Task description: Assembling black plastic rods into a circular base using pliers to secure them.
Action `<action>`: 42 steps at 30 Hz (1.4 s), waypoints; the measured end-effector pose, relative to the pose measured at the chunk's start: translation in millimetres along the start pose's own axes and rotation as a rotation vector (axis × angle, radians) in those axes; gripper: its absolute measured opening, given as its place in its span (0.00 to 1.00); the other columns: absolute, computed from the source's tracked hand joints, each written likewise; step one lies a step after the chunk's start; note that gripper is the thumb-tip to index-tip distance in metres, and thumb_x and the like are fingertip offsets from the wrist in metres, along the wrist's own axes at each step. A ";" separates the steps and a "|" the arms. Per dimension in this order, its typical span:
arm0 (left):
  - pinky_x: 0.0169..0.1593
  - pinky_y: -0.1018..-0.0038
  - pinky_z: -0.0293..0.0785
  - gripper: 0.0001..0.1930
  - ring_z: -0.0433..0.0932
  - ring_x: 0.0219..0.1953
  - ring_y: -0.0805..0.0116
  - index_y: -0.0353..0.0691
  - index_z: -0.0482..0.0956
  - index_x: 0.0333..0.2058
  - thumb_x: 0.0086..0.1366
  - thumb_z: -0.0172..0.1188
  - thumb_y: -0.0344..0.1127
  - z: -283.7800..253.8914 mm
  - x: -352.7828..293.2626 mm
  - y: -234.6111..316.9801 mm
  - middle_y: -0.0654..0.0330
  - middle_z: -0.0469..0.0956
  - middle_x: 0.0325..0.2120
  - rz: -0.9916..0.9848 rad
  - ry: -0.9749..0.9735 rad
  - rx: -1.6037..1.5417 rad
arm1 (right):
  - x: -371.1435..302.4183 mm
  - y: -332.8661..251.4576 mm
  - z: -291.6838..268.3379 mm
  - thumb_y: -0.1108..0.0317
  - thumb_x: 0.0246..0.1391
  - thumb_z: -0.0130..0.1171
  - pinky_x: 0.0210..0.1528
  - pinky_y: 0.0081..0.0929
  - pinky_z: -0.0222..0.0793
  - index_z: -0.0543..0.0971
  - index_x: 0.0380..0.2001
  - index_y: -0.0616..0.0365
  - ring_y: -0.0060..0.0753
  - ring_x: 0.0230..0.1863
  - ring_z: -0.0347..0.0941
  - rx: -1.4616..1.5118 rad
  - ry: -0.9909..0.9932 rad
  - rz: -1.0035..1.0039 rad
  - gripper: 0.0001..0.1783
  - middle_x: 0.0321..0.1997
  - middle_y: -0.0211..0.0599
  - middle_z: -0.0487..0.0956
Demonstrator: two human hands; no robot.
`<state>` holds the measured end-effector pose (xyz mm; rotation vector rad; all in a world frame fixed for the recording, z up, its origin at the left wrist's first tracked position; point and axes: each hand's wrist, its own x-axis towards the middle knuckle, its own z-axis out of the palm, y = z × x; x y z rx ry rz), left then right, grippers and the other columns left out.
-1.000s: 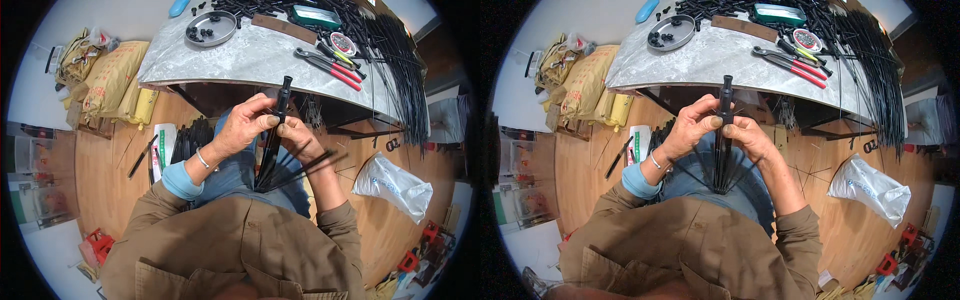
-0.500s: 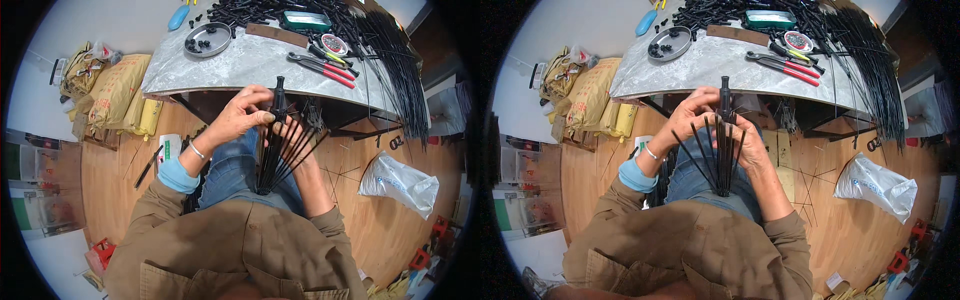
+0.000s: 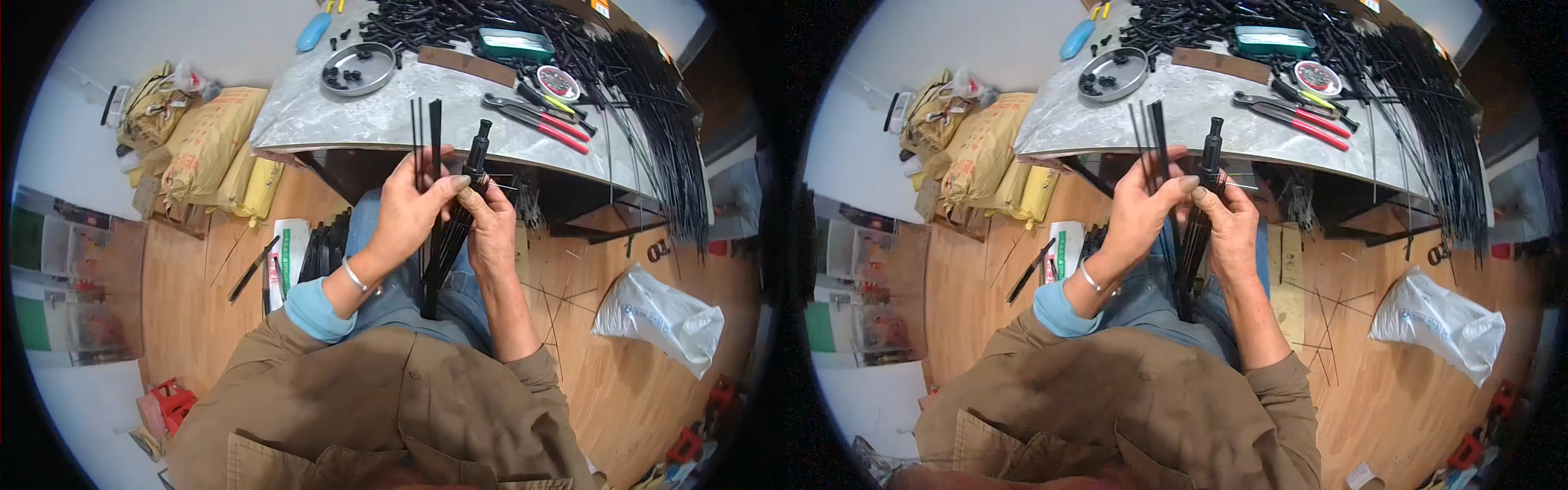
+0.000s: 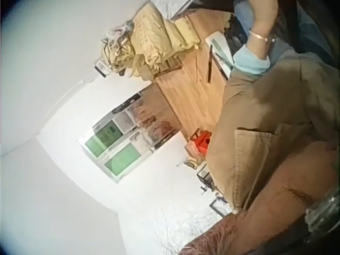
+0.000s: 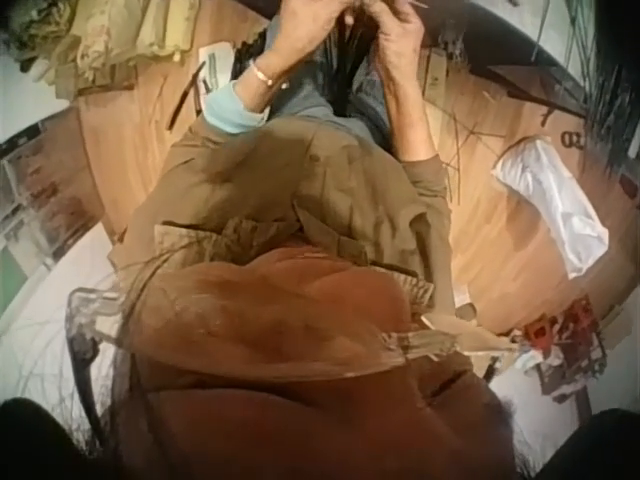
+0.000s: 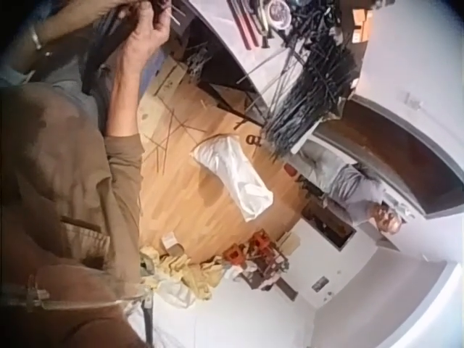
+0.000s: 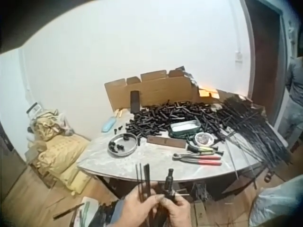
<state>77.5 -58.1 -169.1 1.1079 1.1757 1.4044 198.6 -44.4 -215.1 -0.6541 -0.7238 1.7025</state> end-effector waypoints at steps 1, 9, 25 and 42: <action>0.30 0.81 0.72 0.16 0.75 0.27 0.78 0.30 0.74 0.46 0.61 0.61 0.29 -1.9 7.3 -6.2 0.62 0.78 0.29 -0.026 -0.020 0.008 | 2.9 5.3 1.1 0.71 0.55 0.61 0.36 0.15 0.68 0.77 0.43 0.63 0.19 0.33 0.73 -0.028 0.010 -0.026 0.13 0.36 0.29 0.79; 0.42 0.81 0.73 0.13 0.76 0.35 0.79 0.30 0.77 0.43 0.60 0.63 0.28 -10.0 13.4 -6.2 0.62 0.80 0.35 -0.053 -0.002 0.129 | 6.4 17.8 13.1 0.73 0.54 0.61 0.46 0.16 0.66 0.76 0.48 0.65 0.19 0.40 0.71 -0.437 0.156 -0.371 0.17 0.40 0.28 0.77; 0.43 0.80 0.73 0.13 0.76 0.36 0.80 0.34 0.78 0.44 0.60 0.63 0.29 8.0 -5.3 -1.5 0.64 0.80 0.34 0.098 0.025 0.174 | 14.5 -3.9 -33.6 0.54 0.54 0.63 0.28 0.15 0.61 0.76 0.25 0.51 0.10 0.27 0.62 -0.170 -0.177 0.226 0.14 0.24 0.16 0.70; 0.43 0.79 0.71 0.12 0.75 0.36 0.79 0.36 0.80 0.42 0.60 0.63 0.33 -1.6 6.2 11.6 0.66 0.80 0.34 -0.052 -0.185 0.125 | 15.2 -28.5 -31.2 0.52 0.51 0.66 0.22 0.14 0.63 0.76 0.23 0.54 0.11 0.20 0.64 -0.286 -0.272 0.277 0.17 0.19 0.19 0.69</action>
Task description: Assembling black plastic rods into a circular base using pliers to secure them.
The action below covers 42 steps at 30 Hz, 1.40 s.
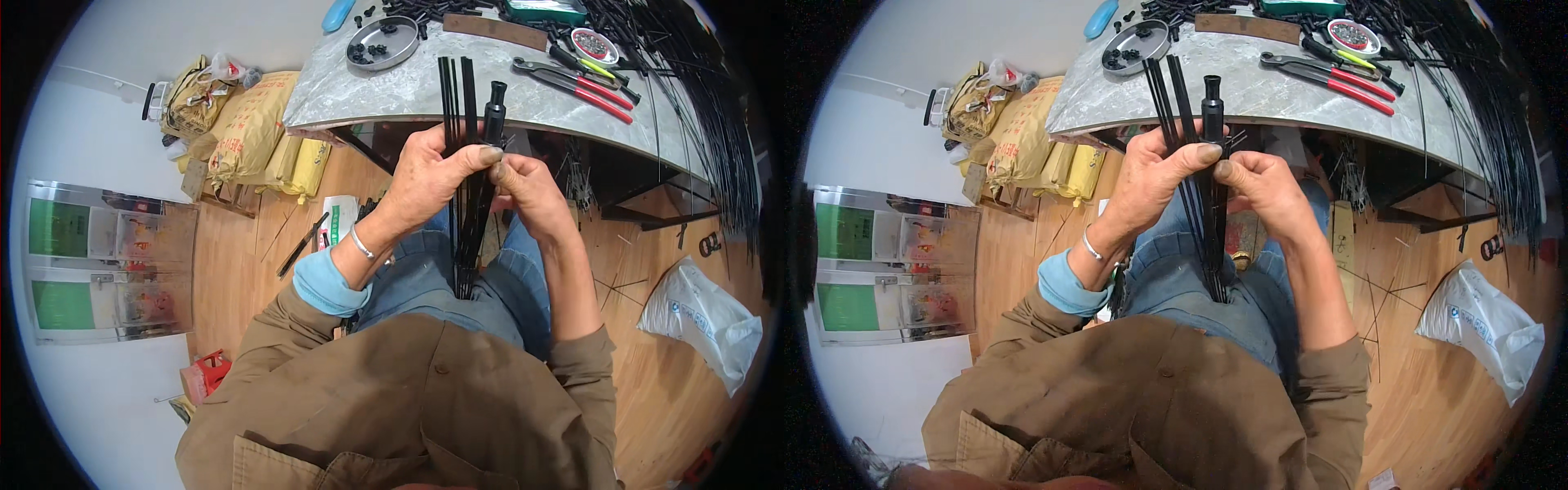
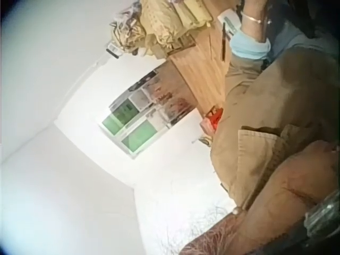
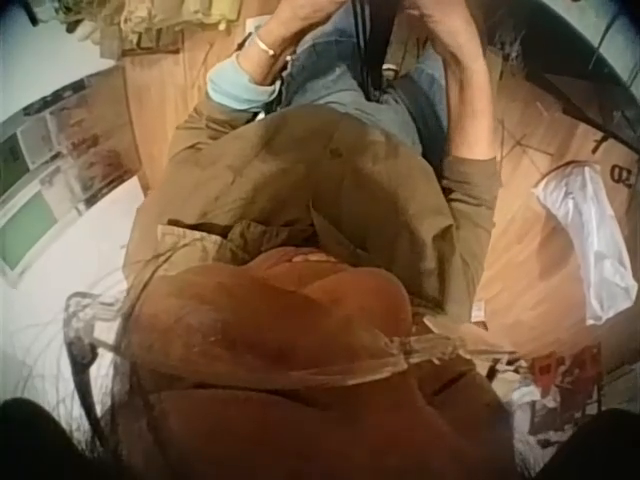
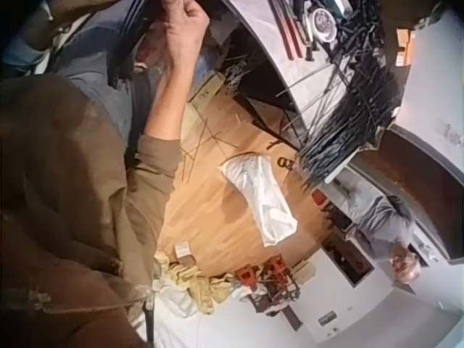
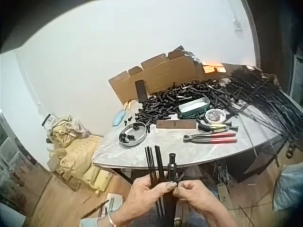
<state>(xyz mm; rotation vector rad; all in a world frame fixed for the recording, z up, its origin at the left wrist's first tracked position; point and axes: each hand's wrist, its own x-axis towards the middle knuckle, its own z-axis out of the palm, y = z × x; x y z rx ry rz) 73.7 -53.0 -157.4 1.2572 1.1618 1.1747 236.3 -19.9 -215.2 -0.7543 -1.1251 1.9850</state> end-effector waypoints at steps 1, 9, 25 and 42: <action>0.44 0.79 0.71 0.12 0.75 0.37 0.79 0.36 0.80 0.42 0.60 0.63 0.32 1.7 -0.1 -0.1 0.65 0.80 0.35 -0.005 -0.015 0.005 | -0.4 -0.3 -1.3 0.52 0.51 0.66 0.22 0.14 0.63 0.76 0.23 0.54 0.11 0.20 0.64 0.005 0.007 0.000 0.17 0.19 0.19 0.69; 0.46 0.77 0.71 0.15 0.76 0.39 0.76 0.35 0.78 0.45 0.61 0.63 0.34 5.1 5.9 -9.8 0.62 0.80 0.37 -0.029 -0.011 -0.245 | -13.1 -13.9 10.6 0.57 0.53 0.64 0.20 0.13 0.65 0.71 0.19 0.54 0.11 0.20 0.64 -0.269 0.184 -0.116 0.17 0.19 0.20 0.68; 0.49 0.73 0.73 0.20 0.78 0.42 0.70 0.33 0.75 0.48 0.63 0.61 0.41 -5.1 6.1 -11.2 0.57 0.79 0.40 -0.061 -0.109 -0.218 | -12.4 -10.8 4.2 0.52 0.47 0.68 0.23 0.17 0.73 0.76 0.23 0.55 0.18 0.22 0.72 -0.152 0.090 0.063 0.18 0.20 0.25 0.74; 0.50 0.72 0.73 0.20 0.77 0.44 0.68 0.33 0.72 0.50 0.68 0.53 0.43 -15.5 -3.8 -14.7 0.57 0.77 0.43 -0.069 -0.231 -0.332 | -1.8 1.7 15.3 0.60 0.41 0.74 0.27 0.14 0.64 0.72 0.39 0.57 0.15 0.28 0.68 -0.035 0.058 -0.049 0.25 0.31 0.25 0.75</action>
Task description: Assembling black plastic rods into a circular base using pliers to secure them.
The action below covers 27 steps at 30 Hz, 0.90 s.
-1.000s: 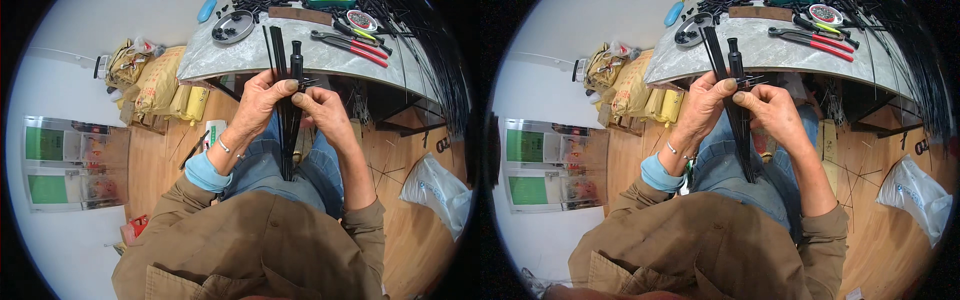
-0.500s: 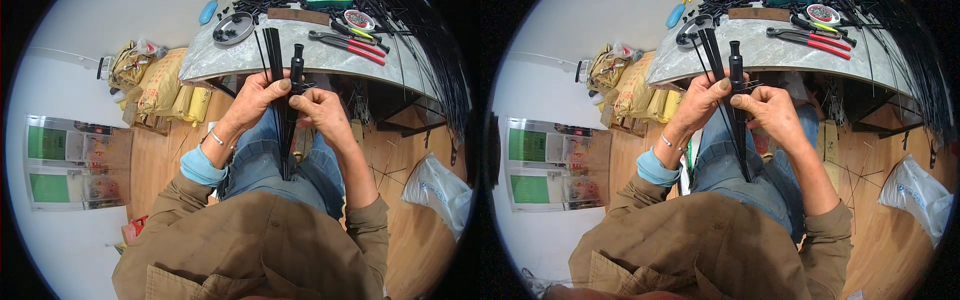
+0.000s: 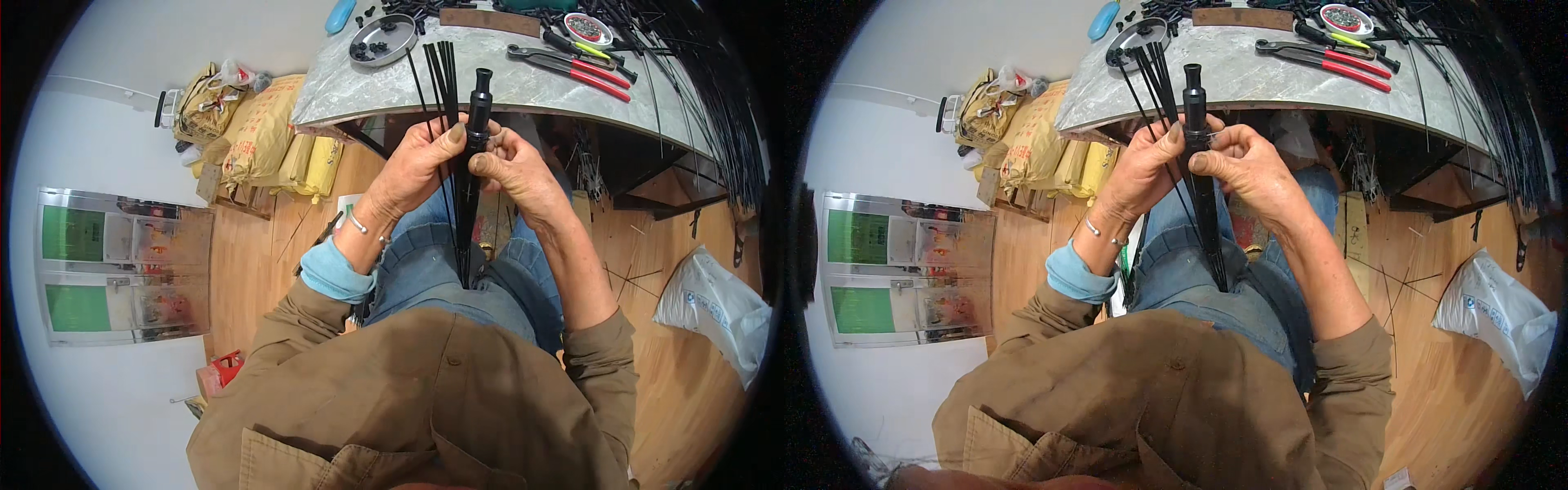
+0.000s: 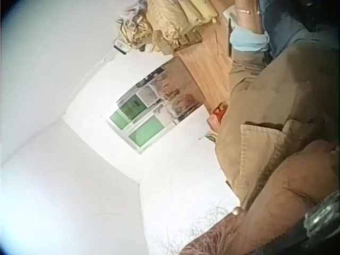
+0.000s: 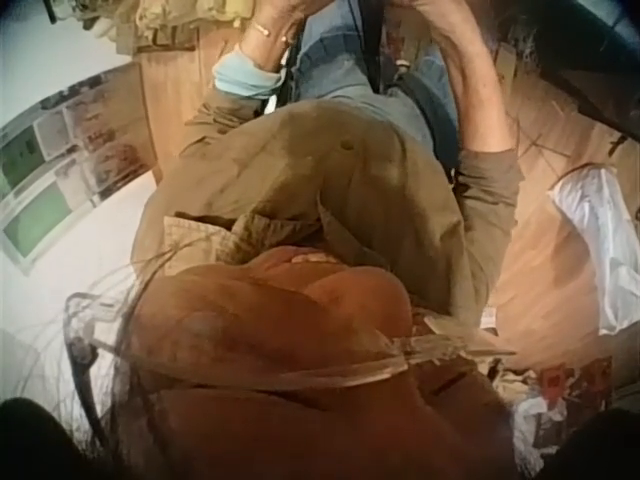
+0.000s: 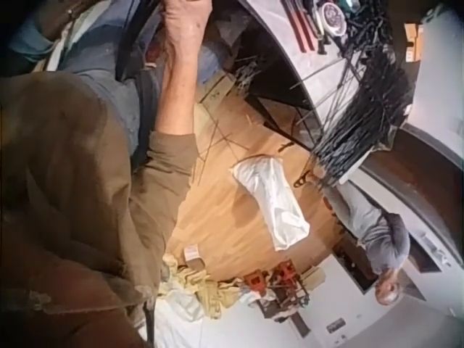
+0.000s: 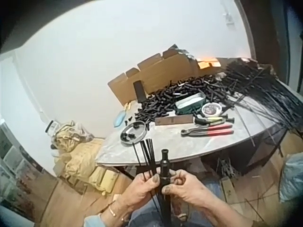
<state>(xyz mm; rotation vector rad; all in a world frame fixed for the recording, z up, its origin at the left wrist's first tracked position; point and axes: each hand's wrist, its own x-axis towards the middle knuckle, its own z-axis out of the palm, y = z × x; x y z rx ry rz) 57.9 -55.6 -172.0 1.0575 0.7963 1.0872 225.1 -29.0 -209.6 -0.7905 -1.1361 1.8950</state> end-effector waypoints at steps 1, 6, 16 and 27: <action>0.50 0.72 0.73 0.20 0.77 0.44 0.68 0.33 0.72 0.50 0.68 0.53 0.43 2.8 -1.5 -0.4 0.57 0.77 0.43 0.005 0.006 0.005 | 1.5 0.3 1.2 0.60 0.41 0.74 0.27 0.14 0.64 0.72 0.39 0.57 0.15 0.28 0.68 0.000 -0.009 -0.002 0.25 0.31 0.25 0.75; 0.48 0.76 0.71 0.19 0.75 0.44 0.74 0.38 0.72 0.46 0.72 0.44 0.48 26.7 2.0 -24.4 0.61 0.77 0.39 0.277 0.294 0.459 | 1.8 -7.7 8.6 0.71 0.46 0.69 0.28 0.15 0.64 0.69 0.52 0.63 0.16 0.31 0.70 0.286 0.024 -0.024 0.30 0.37 0.27 0.77; 0.21 0.81 0.64 0.23 0.68 0.18 0.78 0.37 0.71 0.39 0.71 0.41 0.54 23.4 7.1 -17.7 0.65 0.71 0.21 0.247 0.418 0.185 | 1.2 -5.7 27.0 0.68 0.50 0.67 0.29 0.19 0.69 0.69 0.49 0.69 0.22 0.27 0.72 0.126 0.206 -0.251 0.26 0.32 0.32 0.76; 0.22 0.82 0.62 0.25 0.65 0.18 0.78 0.36 0.69 0.40 0.71 0.40 0.56 31.5 10.9 -20.0 0.66 0.65 0.17 0.210 0.425 0.241 | -2.7 5.4 14.3 0.63 0.59 0.59 0.29 0.13 0.64 0.76 0.35 0.62 0.13 0.27 0.66 -0.232 0.375 -0.330 0.12 0.27 0.24 0.74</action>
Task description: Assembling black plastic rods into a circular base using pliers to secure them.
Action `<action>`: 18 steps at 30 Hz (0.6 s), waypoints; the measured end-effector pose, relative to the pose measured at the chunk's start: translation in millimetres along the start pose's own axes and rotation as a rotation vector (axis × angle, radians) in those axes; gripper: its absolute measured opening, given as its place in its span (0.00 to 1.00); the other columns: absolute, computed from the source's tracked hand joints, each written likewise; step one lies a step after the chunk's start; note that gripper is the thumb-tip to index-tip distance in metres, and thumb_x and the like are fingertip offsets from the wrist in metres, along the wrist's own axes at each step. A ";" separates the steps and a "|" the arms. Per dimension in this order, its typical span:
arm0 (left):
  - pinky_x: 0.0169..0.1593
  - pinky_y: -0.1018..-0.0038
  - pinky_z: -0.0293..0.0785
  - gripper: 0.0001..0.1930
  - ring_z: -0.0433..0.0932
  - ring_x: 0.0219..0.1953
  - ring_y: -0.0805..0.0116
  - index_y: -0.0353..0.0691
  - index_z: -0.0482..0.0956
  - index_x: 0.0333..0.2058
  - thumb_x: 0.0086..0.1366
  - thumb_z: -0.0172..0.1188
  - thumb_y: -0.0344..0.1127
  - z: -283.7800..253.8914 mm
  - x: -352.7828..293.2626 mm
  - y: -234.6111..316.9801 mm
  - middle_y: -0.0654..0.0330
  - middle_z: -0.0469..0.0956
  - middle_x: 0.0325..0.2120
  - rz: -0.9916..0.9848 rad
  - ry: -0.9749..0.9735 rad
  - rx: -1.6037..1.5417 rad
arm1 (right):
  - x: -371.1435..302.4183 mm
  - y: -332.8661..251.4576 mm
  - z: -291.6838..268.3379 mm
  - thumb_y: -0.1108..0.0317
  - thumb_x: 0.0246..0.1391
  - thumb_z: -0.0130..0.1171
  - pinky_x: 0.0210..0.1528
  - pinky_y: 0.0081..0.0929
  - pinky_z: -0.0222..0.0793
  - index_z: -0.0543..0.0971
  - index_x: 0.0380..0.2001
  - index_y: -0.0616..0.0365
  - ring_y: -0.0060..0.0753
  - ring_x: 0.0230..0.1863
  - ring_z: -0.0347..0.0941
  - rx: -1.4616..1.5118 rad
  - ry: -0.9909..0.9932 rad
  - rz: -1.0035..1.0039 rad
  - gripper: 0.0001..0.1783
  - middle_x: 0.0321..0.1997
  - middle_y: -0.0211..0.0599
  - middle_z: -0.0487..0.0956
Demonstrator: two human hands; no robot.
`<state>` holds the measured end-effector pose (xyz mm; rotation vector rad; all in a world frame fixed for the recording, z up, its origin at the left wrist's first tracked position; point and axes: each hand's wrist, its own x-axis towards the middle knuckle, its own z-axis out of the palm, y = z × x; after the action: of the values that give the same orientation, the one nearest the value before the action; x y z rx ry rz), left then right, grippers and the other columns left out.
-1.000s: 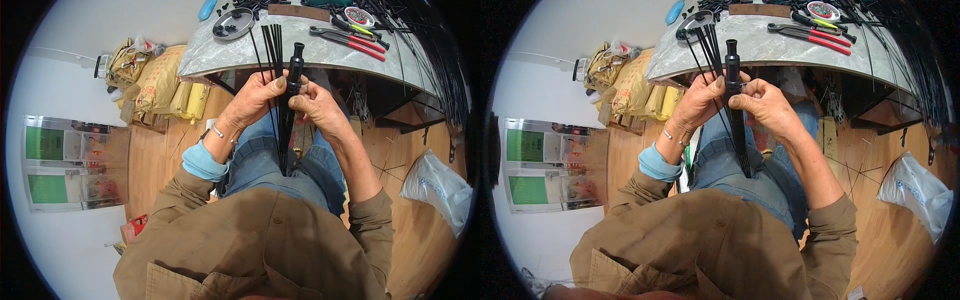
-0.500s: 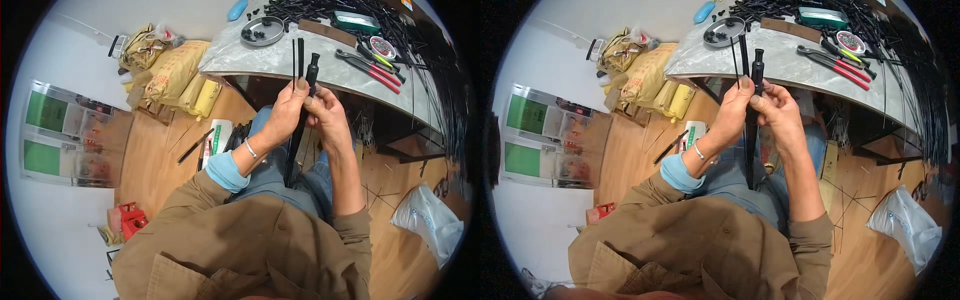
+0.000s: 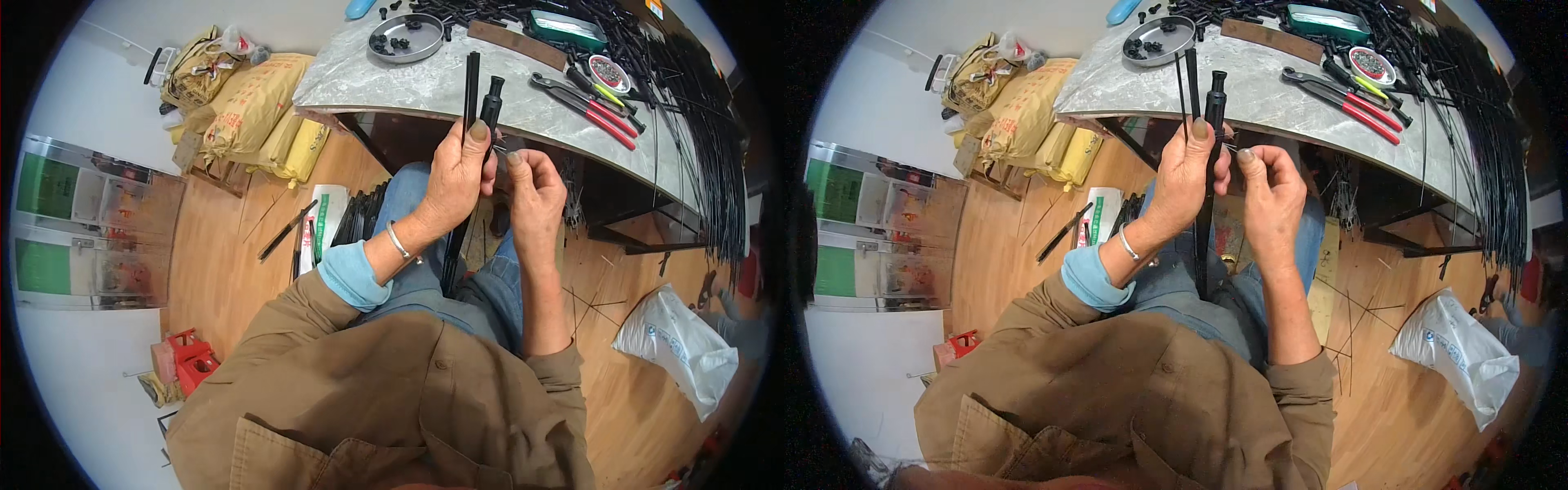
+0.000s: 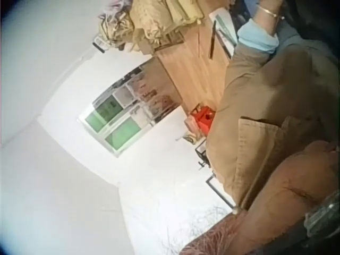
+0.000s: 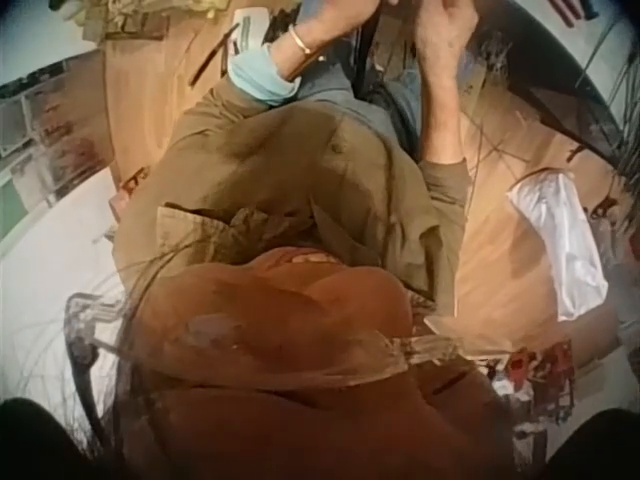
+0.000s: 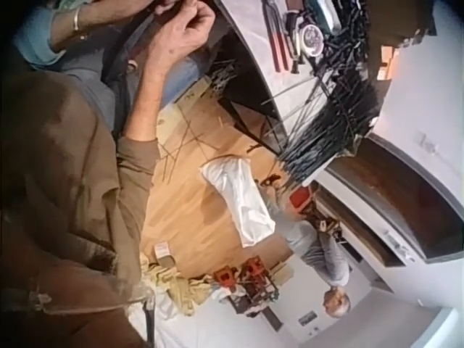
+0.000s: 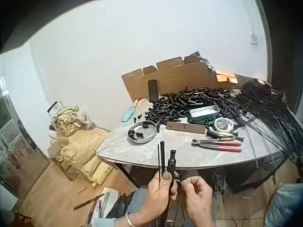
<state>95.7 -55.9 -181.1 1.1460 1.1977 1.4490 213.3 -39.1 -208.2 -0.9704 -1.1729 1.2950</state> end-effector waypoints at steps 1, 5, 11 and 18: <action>0.22 0.82 0.62 0.25 0.65 0.18 0.78 0.36 0.69 0.40 0.71 0.40 0.56 -0.2 1.2 -1.1 0.66 0.65 0.17 0.011 0.003 0.008 | -5.4 -1.8 4.0 0.65 0.58 0.59 0.30 0.15 0.65 0.75 0.33 0.62 0.15 0.27 0.67 -0.036 0.058 -0.042 0.10 0.26 0.26 0.74; 0.21 0.81 0.63 0.24 0.65 0.18 0.78 0.37 0.69 0.40 0.71 0.41 0.55 0.3 2.7 -1.8 0.66 0.65 0.17 0.037 -0.043 -0.007 | 3.8 -14.3 7.1 0.64 0.60 0.56 0.28 0.14 0.62 0.75 0.32 0.62 0.14 0.25 0.64 -0.059 0.091 -0.110 0.11 0.24 0.25 0.71; 0.18 0.84 0.58 0.21 0.61 0.15 0.81 0.38 0.69 0.40 0.71 0.44 0.54 -4.3 4.2 -7.9 0.68 0.64 0.16 -0.032 -0.075 -0.165 | 22.0 1.1 -9.5 0.57 0.62 0.53 0.27 0.15 0.61 0.74 0.31 0.55 0.15 0.22 0.66 0.212 -0.291 0.196 0.13 0.24 0.26 0.75; 0.18 0.85 0.57 0.23 0.59 0.15 0.83 0.37 0.68 0.40 0.68 0.49 0.56 -9.6 4.8 -7.5 0.69 0.61 0.15 -0.025 -0.227 -0.255 | 74.2 -14.7 -64.1 0.67 0.58 0.55 0.34 0.21 0.65 0.77 0.32 0.61 0.23 0.29 0.71 -0.575 0.186 -0.358 0.08 0.26 0.29 0.76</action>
<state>86.0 -51.6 -189.0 1.0810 0.8415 1.3665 272.8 39.7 -198.8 -1.1890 -1.5239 0.5744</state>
